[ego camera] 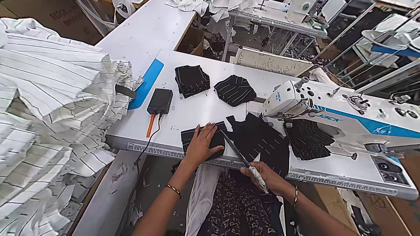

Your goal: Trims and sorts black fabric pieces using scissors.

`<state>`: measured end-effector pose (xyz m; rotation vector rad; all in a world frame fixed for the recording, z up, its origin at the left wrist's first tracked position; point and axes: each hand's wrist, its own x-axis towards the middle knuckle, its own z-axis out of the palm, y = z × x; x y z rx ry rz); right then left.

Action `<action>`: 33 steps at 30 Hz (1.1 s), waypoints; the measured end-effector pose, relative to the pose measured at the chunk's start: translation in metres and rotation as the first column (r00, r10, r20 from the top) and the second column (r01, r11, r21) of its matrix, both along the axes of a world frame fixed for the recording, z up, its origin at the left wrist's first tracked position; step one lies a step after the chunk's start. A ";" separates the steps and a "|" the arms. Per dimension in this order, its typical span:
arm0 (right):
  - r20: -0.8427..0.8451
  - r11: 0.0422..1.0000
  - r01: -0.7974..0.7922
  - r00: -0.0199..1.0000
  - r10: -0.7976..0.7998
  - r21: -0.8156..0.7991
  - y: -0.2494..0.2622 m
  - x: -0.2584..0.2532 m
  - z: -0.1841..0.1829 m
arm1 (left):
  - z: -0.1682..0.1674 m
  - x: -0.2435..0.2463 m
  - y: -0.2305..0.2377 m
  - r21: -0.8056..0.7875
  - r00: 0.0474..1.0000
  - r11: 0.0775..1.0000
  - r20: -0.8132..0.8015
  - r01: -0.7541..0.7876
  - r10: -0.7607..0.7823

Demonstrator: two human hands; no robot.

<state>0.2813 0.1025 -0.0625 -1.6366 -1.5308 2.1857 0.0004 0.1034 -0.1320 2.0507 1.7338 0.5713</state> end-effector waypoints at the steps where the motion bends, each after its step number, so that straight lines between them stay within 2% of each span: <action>1: -0.007 1.000 0.001 1.000 -0.001 -0.004 0.001 -0.002 0.000 | 0.000 0.000 0.000 0.006 1.000 1.000 -0.003 0.001 -0.001; 8: 0.012 0.998 -0.052 0.999 0.051 0.026 0.015 -0.017 -0.004 | -0.003 0.000 -0.003 0.108 0.997 0.992 0.053 -0.067 0.062; 14: 0.020 0.997 -0.051 0.999 0.050 0.049 0.017 -0.014 -0.003 | -0.004 0.000 -0.002 0.088 0.998 0.995 0.051 -0.049 0.045; 18: 0.006 0.993 -0.111 0.994 0.111 0.050 0.025 -0.022 -0.003 | -0.006 0.001 -0.002 0.139 0.997 0.989 0.066 -0.045 0.036; 22: 0.066 0.980 -0.167 0.985 0.160 0.110 0.031 -0.026 -0.006 | -0.007 0.001 -0.004 0.171 0.996 0.983 0.076 -0.061 0.048; 28: 0.061 0.984 -0.083 0.995 0.075 0.155 0.024 -0.024 -0.012 | -0.006 0.001 -0.003 0.131 0.995 0.990 0.087 -0.061 0.049; 33: 0.045 0.988 -0.061 0.997 0.055 0.145 0.019 -0.026 -0.012 | -0.002 -0.002 -0.001 0.088 0.980 0.994 0.192 -0.065 0.047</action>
